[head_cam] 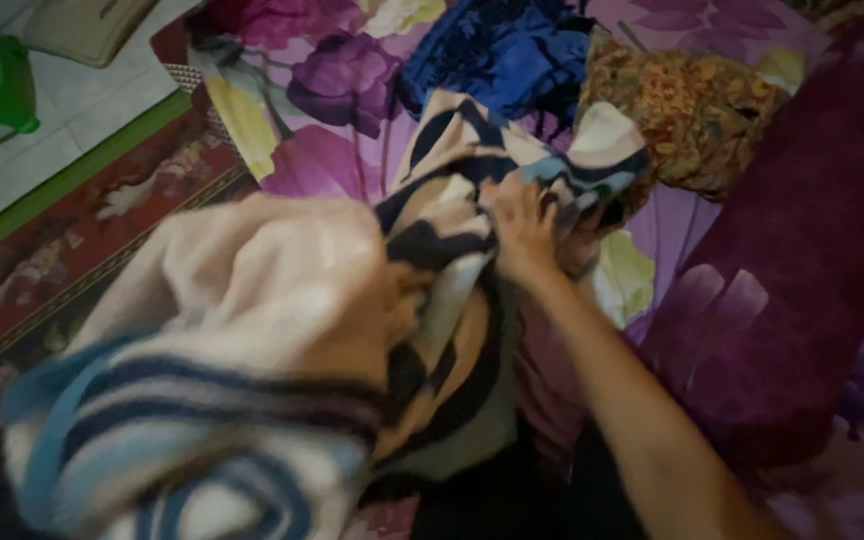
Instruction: The person removes a patterned blanket, a floral cloth, a purple pillow, and a blue cloth from the bed and places them on the floor. Then, the person smooths and tucks the floral bedsheet around the mattress corners to make the bed.
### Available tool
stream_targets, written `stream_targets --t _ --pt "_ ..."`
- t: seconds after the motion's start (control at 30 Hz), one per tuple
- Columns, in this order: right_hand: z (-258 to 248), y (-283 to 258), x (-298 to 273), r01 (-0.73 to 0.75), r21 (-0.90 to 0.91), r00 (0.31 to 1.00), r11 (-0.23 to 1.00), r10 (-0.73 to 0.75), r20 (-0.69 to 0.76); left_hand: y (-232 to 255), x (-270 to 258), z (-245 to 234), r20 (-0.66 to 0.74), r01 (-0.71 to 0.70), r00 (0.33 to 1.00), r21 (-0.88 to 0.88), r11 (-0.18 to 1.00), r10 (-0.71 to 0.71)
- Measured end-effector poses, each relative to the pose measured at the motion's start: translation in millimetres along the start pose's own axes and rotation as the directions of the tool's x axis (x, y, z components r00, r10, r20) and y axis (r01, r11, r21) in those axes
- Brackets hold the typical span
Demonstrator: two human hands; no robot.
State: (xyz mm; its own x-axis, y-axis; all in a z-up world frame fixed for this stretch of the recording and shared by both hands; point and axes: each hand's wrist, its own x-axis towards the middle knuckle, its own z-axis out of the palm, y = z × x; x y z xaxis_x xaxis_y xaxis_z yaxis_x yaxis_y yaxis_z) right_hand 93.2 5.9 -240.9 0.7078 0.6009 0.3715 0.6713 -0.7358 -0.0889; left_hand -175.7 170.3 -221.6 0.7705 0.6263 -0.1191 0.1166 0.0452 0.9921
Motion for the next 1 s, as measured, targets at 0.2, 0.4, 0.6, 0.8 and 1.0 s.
stream_targets --t 0.2,0.4,0.6,0.8,1.0 --pt "74 -57 -30 0.190 0.037 0.937 0.981 -0.192 0.292 -1 -3 -40 -0.074 0.016 0.997 -0.010 1.000 -0.016" --pt "52 -134 -48 0.110 0.489 0.939 0.865 -0.252 0.234 -6 -15 -69 -0.152 0.058 0.987 -0.006 0.998 -0.058" --pt "13 -240 -35 0.075 0.865 0.916 0.497 -0.377 0.136 -2 -10 -70 -0.191 0.040 0.981 -0.018 0.999 -0.043" --pt "-17 -358 -47 0.006 0.982 0.811 0.187 -0.576 0.104 6 -16 -95 -0.278 0.014 0.961 -0.011 1.000 -0.016" --pt "-4 -384 -58 -0.091 0.985 0.765 0.144 -0.623 0.162 8 -36 -134 -0.392 -0.001 0.920 -0.017 1.000 -0.005"
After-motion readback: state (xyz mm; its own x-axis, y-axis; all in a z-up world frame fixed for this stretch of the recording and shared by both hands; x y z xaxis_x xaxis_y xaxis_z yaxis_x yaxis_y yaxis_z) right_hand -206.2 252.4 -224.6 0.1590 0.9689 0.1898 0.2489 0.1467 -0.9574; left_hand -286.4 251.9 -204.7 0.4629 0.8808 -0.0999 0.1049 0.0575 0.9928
